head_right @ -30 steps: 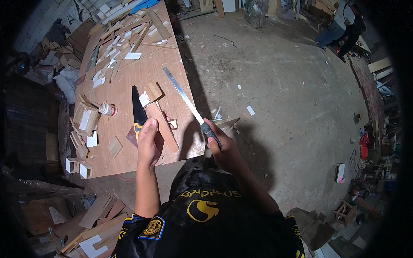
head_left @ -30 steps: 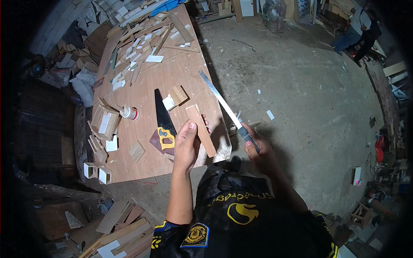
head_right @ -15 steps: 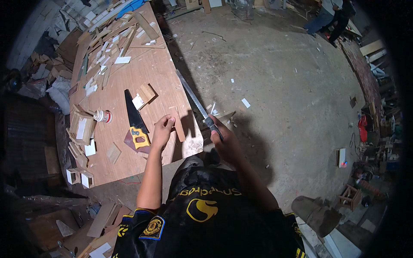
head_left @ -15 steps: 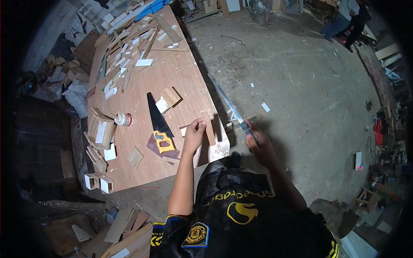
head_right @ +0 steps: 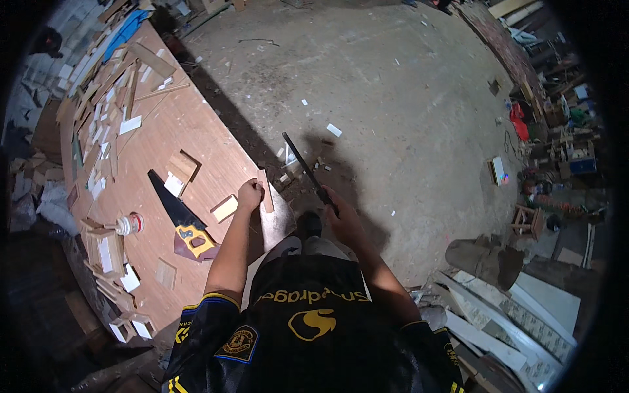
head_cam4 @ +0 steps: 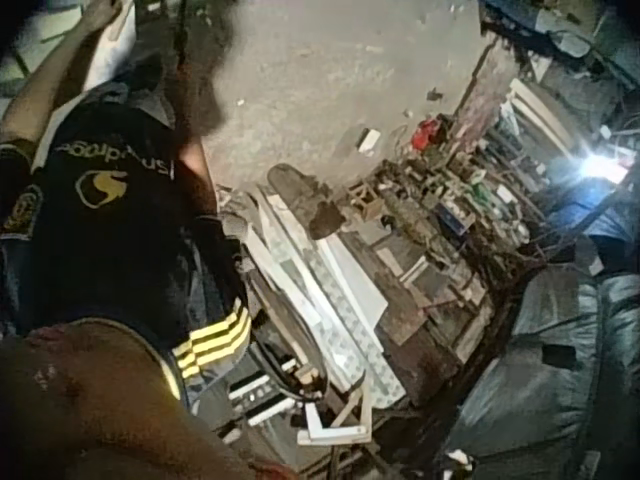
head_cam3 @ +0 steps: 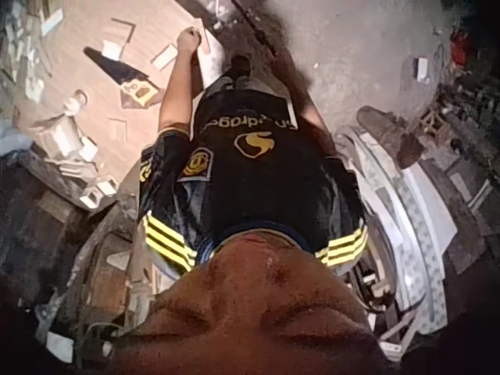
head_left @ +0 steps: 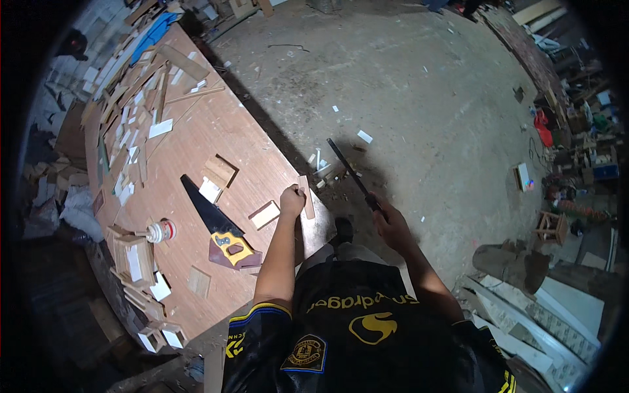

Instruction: Using a handsaw and a chisel to cut and carve small wooden blocks on a workbench.

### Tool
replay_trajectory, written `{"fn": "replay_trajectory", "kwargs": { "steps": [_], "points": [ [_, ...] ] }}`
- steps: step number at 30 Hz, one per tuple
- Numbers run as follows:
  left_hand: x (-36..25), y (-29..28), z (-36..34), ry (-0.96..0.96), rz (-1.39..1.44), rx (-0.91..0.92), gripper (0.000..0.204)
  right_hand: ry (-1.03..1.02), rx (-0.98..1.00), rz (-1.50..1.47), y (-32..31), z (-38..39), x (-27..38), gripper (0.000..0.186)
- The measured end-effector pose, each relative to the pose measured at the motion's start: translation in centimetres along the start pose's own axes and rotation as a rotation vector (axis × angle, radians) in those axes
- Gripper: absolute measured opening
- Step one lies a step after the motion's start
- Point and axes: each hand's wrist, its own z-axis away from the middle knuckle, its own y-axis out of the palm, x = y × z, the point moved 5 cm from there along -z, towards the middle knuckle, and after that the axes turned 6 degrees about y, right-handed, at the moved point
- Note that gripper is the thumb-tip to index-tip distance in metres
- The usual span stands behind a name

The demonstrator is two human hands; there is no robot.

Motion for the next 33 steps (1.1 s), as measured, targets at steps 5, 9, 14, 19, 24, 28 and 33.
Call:
{"fn": "replay_trajectory", "kwargs": {
  "steps": [5,9,14,19,24,28,33],
  "points": [
    [0.6,-0.2,-1.4,0.196,-0.038,-0.217,0.034,-0.035,-0.064,0.021,2.2,-0.6,-0.5,0.048],
    [-0.9,-0.1,-0.7,0.381,-0.128,-0.307,0.048,-0.09,-0.118,0.222,4.3,-1.6,1.5,0.051],
    [-1.8,0.9,1.2,0.417,-0.287,-0.334,0.062,-0.094,-0.044,0.317,7.8,-5.7,2.7,0.054],
    [0.3,2.1,0.5,0.379,-0.436,-0.317,0.064,0.044,0.011,0.405,10.3,-8.3,6.3,0.048],
    [-0.9,2.4,-1.3,0.378,-0.467,-0.265,0.057,-0.013,-0.064,0.554,10.7,-11.9,5.6,0.042],
    [-1.8,2.5,-1.6,0.372,-0.514,-0.249,0.056,0.095,-0.024,0.618,10.4,-13.6,6.2,0.039],
    [-1.3,2.5,-1.8,0.357,-0.469,-0.276,0.055,0.19,0.037,0.684,10.3,-14.8,7.4,0.036]
  ]
}}
